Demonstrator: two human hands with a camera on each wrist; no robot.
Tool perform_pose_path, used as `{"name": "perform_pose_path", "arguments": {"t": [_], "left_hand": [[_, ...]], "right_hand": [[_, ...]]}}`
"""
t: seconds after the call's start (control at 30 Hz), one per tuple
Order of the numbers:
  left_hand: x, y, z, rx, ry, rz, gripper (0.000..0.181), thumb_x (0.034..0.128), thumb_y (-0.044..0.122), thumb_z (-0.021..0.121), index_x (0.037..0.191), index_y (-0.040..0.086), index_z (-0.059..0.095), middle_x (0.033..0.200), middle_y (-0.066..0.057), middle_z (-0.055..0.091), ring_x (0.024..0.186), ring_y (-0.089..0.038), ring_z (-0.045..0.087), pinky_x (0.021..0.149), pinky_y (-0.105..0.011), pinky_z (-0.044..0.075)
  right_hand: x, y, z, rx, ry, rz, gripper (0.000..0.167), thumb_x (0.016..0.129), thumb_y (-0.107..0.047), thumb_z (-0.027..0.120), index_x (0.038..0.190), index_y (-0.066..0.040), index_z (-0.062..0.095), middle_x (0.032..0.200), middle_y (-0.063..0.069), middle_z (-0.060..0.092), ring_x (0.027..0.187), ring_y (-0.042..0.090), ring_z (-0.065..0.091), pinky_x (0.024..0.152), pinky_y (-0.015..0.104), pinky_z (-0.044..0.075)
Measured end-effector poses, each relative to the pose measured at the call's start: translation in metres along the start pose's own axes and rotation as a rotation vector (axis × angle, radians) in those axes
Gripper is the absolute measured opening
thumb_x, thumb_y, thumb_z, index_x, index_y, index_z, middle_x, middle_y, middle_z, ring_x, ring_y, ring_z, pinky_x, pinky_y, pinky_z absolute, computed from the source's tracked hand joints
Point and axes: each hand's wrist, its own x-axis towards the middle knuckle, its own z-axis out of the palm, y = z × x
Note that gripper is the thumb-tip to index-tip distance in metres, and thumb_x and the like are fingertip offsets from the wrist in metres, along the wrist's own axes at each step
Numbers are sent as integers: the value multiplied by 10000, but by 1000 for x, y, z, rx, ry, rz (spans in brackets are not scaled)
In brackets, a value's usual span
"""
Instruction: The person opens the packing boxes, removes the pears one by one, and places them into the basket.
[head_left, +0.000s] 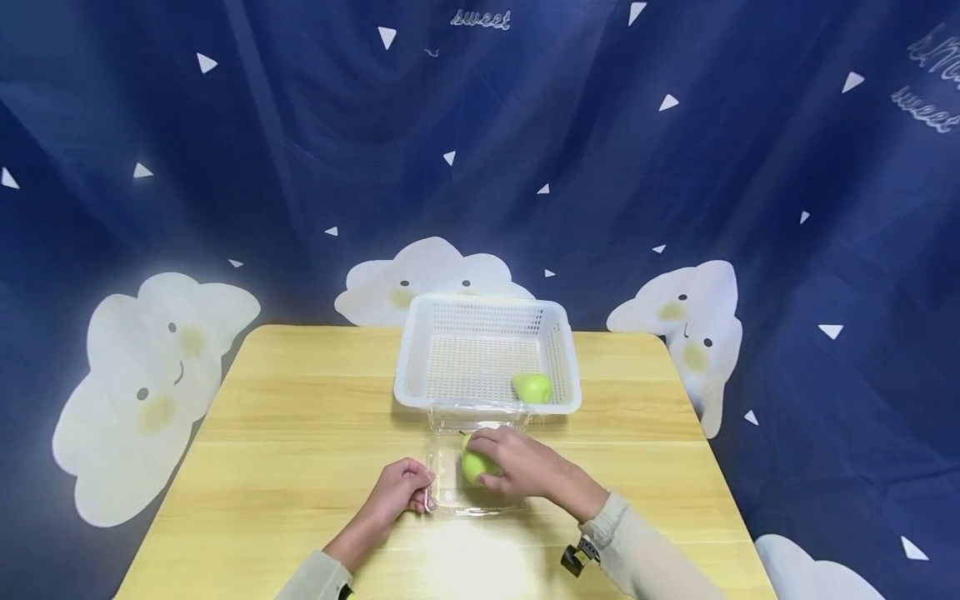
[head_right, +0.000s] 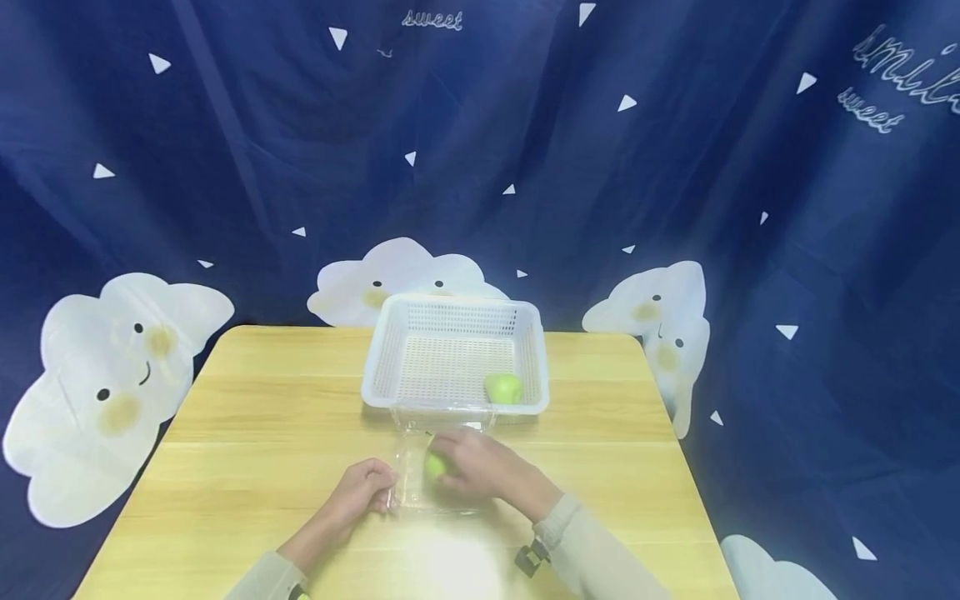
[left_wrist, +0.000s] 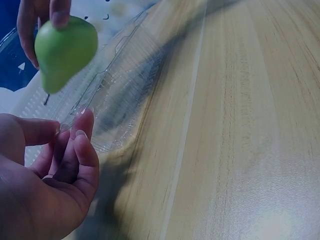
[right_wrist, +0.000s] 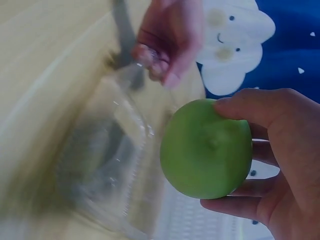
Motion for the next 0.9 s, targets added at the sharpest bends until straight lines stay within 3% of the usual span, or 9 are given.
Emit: {"name": "perform_pose_path", "arguments": {"t": [0.23,0.57,0.9], "left_hand": [[0,2,0,5,-3,-2,232,972,111,655,1086,-67,561,710,5,583,597,-101,567,547,-210,544],[-1,3,2,6,0,-8,221,975,103,650,1089,-64,562,704,2,599,596,-99,584,553,-207,543],[1,2,1,10,3,-13,228,973,110,657,1090,-64,566,708,2,586,594,-108,574,549,-213,541]], "right_hand": [[-4,11,-19,15,63,-42,423,908,-261,777,1268,-56,686,1264,94,709,1155,229,699,1035,359,587],[-11,11,-44,31,45,-82,398,915,-254,757,1265,-75,690,1275,114,715,1157,255,708,1020,385,597],[-16,11,-71,136,44,-116,273,906,-187,746,1176,-162,712,1268,45,708,1188,210,682,1014,365,596]]}}
